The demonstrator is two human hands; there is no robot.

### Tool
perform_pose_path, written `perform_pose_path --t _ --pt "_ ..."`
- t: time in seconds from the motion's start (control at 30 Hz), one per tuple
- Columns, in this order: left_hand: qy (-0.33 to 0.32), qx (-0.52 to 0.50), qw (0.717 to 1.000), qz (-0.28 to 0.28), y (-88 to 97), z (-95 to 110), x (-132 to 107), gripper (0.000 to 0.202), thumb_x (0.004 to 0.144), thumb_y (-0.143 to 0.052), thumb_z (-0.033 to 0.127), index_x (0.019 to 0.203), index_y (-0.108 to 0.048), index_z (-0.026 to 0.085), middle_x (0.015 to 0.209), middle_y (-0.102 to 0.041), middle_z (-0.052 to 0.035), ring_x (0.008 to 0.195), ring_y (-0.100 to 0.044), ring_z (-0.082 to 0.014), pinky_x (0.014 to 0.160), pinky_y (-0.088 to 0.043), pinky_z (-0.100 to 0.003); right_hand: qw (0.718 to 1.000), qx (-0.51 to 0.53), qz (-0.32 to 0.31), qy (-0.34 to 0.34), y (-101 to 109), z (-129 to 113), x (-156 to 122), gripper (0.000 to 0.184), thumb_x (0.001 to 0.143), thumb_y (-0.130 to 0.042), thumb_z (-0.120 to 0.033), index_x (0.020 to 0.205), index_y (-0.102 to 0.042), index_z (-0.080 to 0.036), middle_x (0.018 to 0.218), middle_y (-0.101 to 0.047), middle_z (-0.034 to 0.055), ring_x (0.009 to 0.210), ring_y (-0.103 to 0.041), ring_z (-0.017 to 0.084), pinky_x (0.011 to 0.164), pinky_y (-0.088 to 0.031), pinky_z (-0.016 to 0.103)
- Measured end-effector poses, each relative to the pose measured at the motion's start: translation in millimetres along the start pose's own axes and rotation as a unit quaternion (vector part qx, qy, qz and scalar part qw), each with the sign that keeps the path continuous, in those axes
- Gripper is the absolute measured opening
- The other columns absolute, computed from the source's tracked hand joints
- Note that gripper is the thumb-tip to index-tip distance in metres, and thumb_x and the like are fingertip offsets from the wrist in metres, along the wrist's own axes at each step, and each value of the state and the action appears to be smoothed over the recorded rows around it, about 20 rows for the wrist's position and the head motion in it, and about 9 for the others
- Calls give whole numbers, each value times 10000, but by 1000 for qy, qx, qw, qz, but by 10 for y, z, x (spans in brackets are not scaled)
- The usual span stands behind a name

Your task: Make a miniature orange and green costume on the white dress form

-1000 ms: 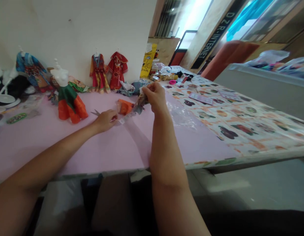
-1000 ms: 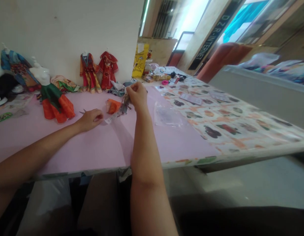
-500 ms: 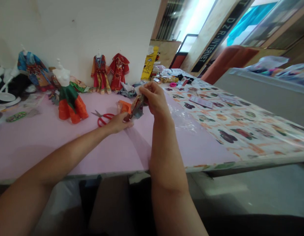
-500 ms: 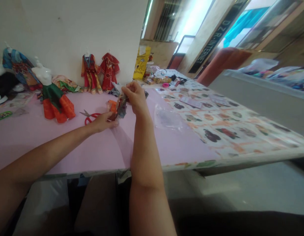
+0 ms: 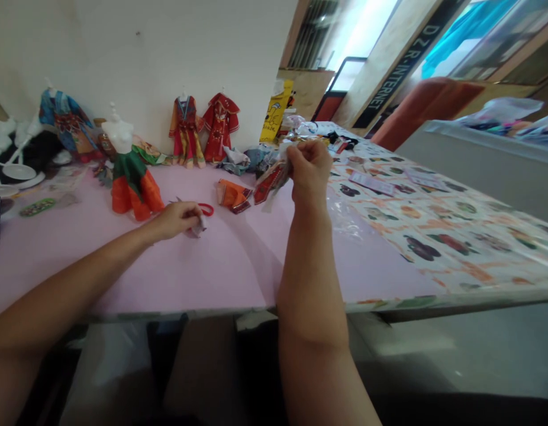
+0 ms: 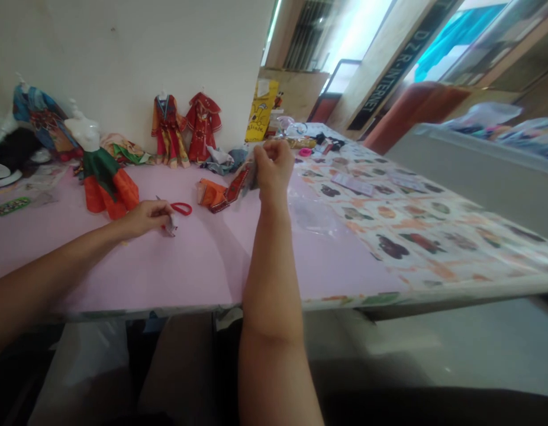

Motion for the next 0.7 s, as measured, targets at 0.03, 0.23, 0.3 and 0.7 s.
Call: perform_pose_path --t 0.03,0.23,0.3,0.7 --pt "-7 0 1000 -2 67 -3 -47 183 729 -747 313 818 -663 177 776 -717 -21 703 -684 -179 667 -560 -305 1000 -17 6 7 12 14 11 254 948 -581 -486 950 -608 -234 862 -599 41 822 -625 204 684 -511 332" --pt "-34 -11 999 -17 366 94 -310 171 725 -767 304 804 -703 166 782 -727 -31 742 -690 -179 707 -540 -298 997 -61 -33 -16 13 -54 -15 377 987 -514 -504 745 -580 -223 702 -556 21 739 -592 199 683 -472 340" --pt "-29 -39 999 -21 411 126 -378 183 717 -767 315 804 -711 164 831 -749 -56 748 -691 -187 703 -538 -310 989 -96 -106 -24 -15 -132 -64 444 995 -489 -494 644 -542 -228 626 -525 17 684 -571 203 677 -446 350" --pt "-17 -269 962 30 515 92 -523 144 568 -665 207 693 -593 201 937 -789 -94 895 -740 -261 855 -561 -419 980 -112 -158 48 -267 -244 -271 225 717 -685 -189 815 -498 -266 707 -535 -19 679 -506 192 700 -428 358"
Point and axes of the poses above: each hand's wrist, its own x-axis towards the middle knuckle, its own y-axis out of the back of the hand, z = x × y, the point moved 1 cm from there along x, towards the middle knuckle
